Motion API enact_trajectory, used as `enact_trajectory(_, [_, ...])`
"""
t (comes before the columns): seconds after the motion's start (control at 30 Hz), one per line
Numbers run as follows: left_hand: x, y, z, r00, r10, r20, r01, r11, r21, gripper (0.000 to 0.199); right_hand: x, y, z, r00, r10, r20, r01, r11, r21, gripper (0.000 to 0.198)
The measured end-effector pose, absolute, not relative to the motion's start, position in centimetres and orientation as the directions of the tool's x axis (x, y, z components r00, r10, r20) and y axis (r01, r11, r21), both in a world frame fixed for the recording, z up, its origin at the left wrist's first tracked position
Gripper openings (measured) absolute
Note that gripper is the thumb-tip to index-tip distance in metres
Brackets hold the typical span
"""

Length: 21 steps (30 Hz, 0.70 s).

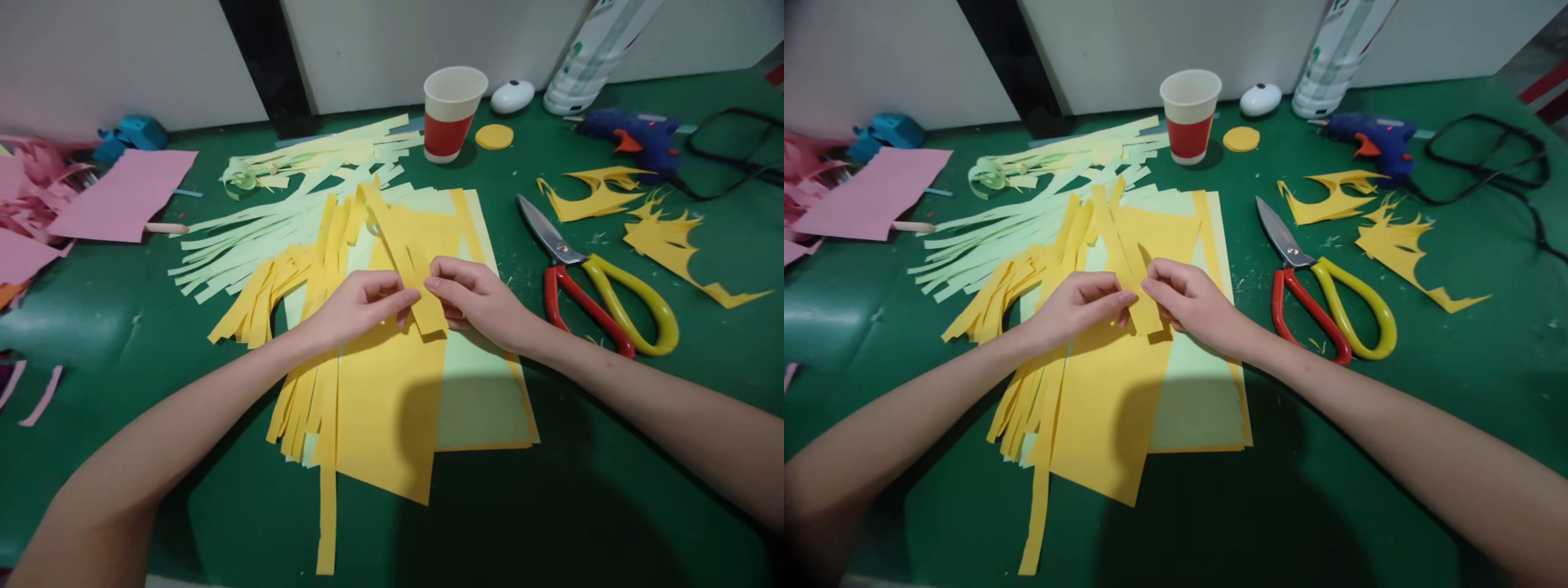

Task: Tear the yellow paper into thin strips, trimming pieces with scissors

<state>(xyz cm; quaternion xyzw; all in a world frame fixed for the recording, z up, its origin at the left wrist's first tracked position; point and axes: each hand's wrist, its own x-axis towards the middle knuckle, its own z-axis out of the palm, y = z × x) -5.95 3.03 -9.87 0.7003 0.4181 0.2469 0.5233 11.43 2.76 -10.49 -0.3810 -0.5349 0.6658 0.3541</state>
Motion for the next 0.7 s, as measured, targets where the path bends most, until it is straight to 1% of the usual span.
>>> enact_trajectory(0.1, [-5.95,3.0,-9.83,0.556,0.824,-0.111,0.356,-0.115,0.927,0.032,11.3,2.78,-10.56,-0.455,0.879,-0.143,-0.072,-0.197,-0.978,0.026])
enact_trajectory(0.23, [-5.92,2.94,-9.75,0.523,0.848,-0.088,0.374,-0.135,0.918,0.035,11.23,2.78,-10.68,-0.454,0.877,-0.157,-0.105,-0.228,-0.968,0.027])
enact_trajectory(0.4, [-5.87,2.95,-9.86,0.48,0.877,-0.036,0.314,-0.133,0.94,0.032,11.36,2.75,-10.65,-0.459,0.876,-0.147,-0.107,-0.219,-0.97,0.027])
enact_trajectory(0.57, [-5.93,2.88,-9.86,0.545,0.831,-0.113,0.362,-0.111,0.926,0.033,11.32,2.74,-10.64,-0.451,0.882,-0.139,-0.086,-0.198,-0.976,0.028])
enact_trajectory(0.7, [-5.91,2.83,-9.76,0.531,0.844,-0.08,0.363,-0.141,0.921,0.035,11.34,2.73,-10.65,-0.449,0.883,-0.135,-0.074,-0.187,-0.98,0.029])
